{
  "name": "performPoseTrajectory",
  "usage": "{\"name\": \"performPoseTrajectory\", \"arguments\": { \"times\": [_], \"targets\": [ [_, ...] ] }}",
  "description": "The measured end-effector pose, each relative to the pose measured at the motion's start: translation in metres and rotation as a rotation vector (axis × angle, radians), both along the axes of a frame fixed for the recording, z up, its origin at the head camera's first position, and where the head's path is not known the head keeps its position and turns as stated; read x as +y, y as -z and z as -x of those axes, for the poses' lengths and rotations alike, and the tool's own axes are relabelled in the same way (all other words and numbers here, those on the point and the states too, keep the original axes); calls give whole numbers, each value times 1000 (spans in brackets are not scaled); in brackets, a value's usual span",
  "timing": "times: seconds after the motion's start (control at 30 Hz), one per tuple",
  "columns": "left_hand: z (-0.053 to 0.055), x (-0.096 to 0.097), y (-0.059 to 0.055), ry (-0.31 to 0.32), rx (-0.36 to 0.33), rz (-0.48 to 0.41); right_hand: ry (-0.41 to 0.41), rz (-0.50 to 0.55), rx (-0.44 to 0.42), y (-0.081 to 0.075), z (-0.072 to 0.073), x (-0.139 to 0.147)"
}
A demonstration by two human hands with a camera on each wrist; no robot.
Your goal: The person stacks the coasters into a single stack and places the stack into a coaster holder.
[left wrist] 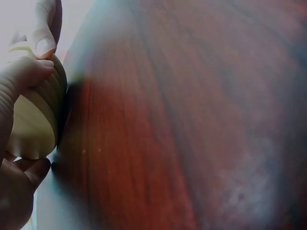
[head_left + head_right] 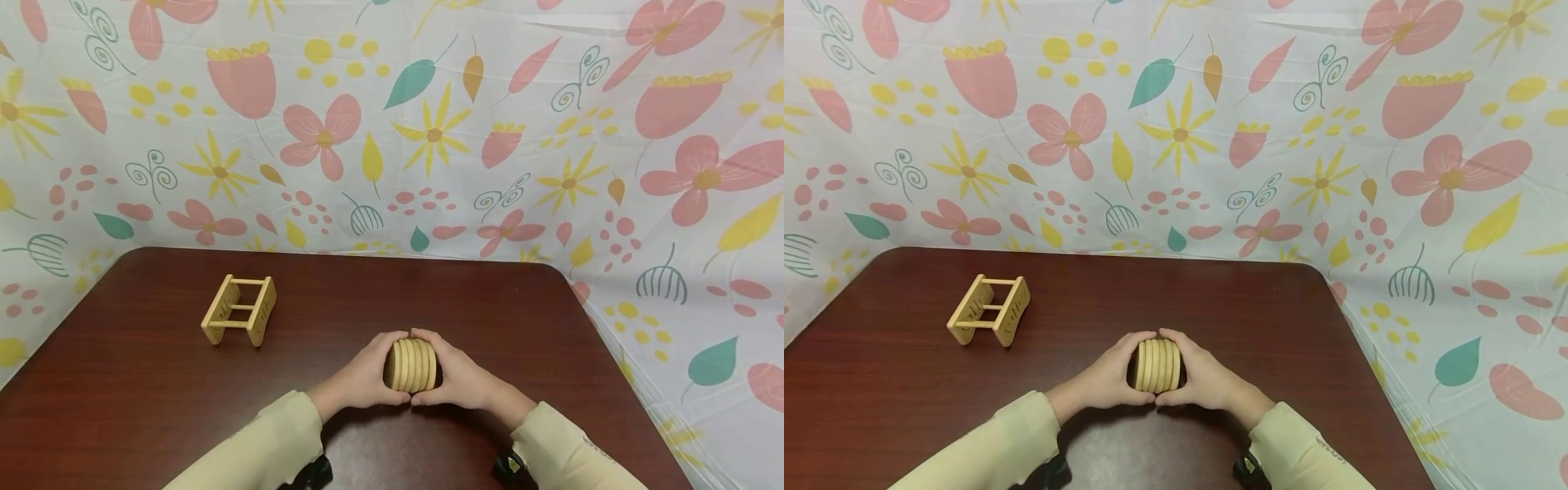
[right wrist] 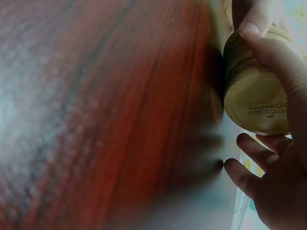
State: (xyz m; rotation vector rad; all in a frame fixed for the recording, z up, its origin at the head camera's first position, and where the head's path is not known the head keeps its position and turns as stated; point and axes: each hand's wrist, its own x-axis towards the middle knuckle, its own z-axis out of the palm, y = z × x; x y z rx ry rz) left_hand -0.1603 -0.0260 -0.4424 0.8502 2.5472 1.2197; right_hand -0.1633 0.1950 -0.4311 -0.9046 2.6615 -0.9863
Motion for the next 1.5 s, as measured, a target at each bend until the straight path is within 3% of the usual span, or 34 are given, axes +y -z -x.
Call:
{"name": "performPoseTrajectory", "arguments": {
  "times": [0.37,0.9,1.5],
  "targets": [
    [4,-4,1,29,54,-27,9,-19,110,-5,0,-5],
    [3,-7,2,14,44,-43,15,60,75,2,1,-8],
    [-3,-13,-2,-21,26,-55,29,56,23,-3,-1,-15]
  ]
}}
